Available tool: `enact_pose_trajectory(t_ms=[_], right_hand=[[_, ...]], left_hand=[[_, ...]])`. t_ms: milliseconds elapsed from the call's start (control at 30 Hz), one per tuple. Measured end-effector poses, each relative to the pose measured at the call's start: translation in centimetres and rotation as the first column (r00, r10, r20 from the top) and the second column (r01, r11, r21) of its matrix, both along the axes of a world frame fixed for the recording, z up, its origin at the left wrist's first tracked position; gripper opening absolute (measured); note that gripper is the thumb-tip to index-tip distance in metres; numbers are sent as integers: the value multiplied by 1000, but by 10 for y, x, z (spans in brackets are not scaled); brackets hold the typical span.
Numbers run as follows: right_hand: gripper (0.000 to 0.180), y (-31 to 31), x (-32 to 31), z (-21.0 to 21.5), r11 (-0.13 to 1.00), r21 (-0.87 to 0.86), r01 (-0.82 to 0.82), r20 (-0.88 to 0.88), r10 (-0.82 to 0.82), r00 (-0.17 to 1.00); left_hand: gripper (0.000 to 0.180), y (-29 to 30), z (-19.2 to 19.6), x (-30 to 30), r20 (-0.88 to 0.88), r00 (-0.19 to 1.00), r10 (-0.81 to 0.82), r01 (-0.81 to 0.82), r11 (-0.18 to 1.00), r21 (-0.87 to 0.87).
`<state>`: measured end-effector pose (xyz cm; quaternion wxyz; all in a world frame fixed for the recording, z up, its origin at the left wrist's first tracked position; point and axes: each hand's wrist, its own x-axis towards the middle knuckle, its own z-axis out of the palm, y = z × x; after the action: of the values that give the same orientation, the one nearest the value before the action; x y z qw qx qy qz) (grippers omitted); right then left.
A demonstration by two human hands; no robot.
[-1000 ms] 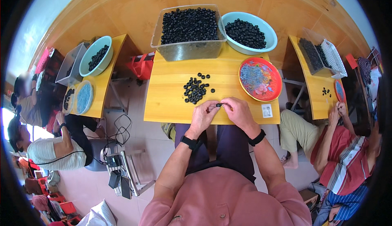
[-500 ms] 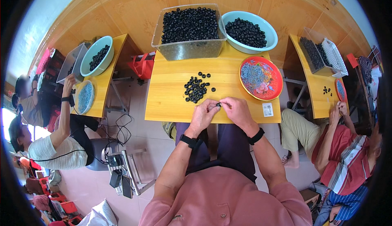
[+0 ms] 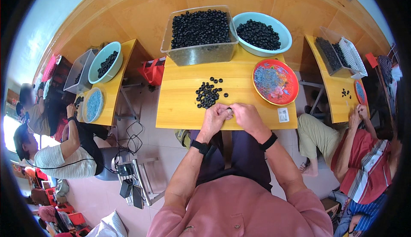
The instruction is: Sorting black rubber gaskets into groups on a table.
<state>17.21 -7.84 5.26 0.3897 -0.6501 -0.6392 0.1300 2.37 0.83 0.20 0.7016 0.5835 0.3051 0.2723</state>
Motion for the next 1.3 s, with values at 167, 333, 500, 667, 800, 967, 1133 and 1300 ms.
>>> enact_pose_trajectory(t_ms=[167,333,500,667,800,967,1133,1300], right_hand=[[12,-2,-9,-8,997,56,56,-17,-55,998],[6,2,5,-11,991,12,133,-142,-130,981],[12,4,8,-24,985,-117,126,-329,-158,931],[15,1,16,-22,974,-216,62,-391,-145,909],[16,-2,19,-23,970,-230,74,-398,-163,903],[16,-3,21,-30,978,-209,0,-500,-107,859],[17,-3,17,-42,986,-150,-76,-680,-47,732],[9,-9,14,-40,989,-147,29,-574,-109,811]], left_hand=[[14,-2,2,-1,-22,998,60,-58,996,73],[24,-15,24,2,-214,965,153,-31,873,486],[32,-22,24,-1,-226,959,170,-9,817,577],[30,-22,26,1,-260,958,121,69,783,618],[30,-23,24,5,-276,955,108,103,752,651],[32,-21,17,4,-301,947,111,105,777,620],[32,-24,20,2,-323,934,154,77,795,602],[29,-28,19,5,-299,942,149,74,779,622]])
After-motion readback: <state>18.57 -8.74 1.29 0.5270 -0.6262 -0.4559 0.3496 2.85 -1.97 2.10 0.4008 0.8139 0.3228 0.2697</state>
